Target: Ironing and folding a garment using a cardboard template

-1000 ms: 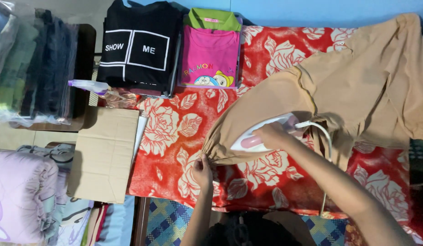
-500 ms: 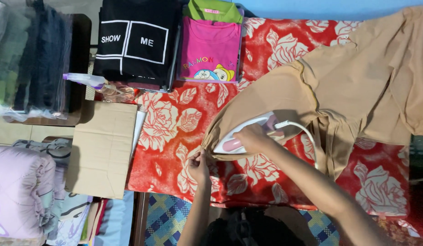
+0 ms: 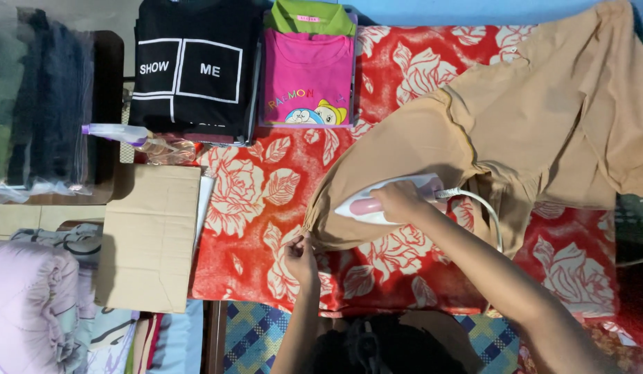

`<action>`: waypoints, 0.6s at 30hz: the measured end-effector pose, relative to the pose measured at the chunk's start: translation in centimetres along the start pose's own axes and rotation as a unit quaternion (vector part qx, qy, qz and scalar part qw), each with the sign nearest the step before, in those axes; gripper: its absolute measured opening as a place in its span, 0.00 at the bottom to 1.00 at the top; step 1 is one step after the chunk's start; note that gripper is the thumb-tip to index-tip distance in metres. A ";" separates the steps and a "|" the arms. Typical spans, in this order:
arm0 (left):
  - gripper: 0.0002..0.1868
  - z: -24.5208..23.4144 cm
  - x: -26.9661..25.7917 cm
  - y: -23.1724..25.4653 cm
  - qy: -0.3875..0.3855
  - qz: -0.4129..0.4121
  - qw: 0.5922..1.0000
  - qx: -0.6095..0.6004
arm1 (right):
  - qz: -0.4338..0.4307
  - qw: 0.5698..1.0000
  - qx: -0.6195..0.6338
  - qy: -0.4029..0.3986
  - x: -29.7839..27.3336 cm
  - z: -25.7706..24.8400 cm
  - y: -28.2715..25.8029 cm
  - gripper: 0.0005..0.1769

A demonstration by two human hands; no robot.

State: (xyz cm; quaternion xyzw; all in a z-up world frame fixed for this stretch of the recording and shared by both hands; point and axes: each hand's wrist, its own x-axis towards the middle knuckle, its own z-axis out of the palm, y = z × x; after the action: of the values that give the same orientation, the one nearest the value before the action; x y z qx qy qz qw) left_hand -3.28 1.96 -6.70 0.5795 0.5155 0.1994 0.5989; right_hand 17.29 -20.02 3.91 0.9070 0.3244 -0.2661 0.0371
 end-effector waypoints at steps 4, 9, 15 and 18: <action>0.25 0.3 -0.8 1.5 0.009 0.032 0.998 0.051 | -0.054 0.997 -0.016 -0.057 -5.2 -3.3 -1.3 0.17; 0.34 1.4 0.5 1.1 0.051 0.109 0.977 0.176 | 0.223 0.960 0.166 0.045 -1.5 -1.7 6.7 0.19; 0.26 2.9 6.5 -0.5 -0.021 0.239 0.931 0.275 | 0.322 0.900 0.278 0.091 0.1 1.0 7.7 0.22; 0.21 4.7 8.4 0.8 -0.046 0.264 0.907 0.325 | 0.260 0.912 0.311 0.058 -3.8 2.5 -2.4 0.20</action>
State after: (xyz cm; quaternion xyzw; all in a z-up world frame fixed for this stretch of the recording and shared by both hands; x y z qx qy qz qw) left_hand 4.30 6.89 -10.18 0.8657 0.3514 0.1449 0.3256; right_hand 12.21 -20.87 3.90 0.9388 -0.0202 -0.2812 -0.1979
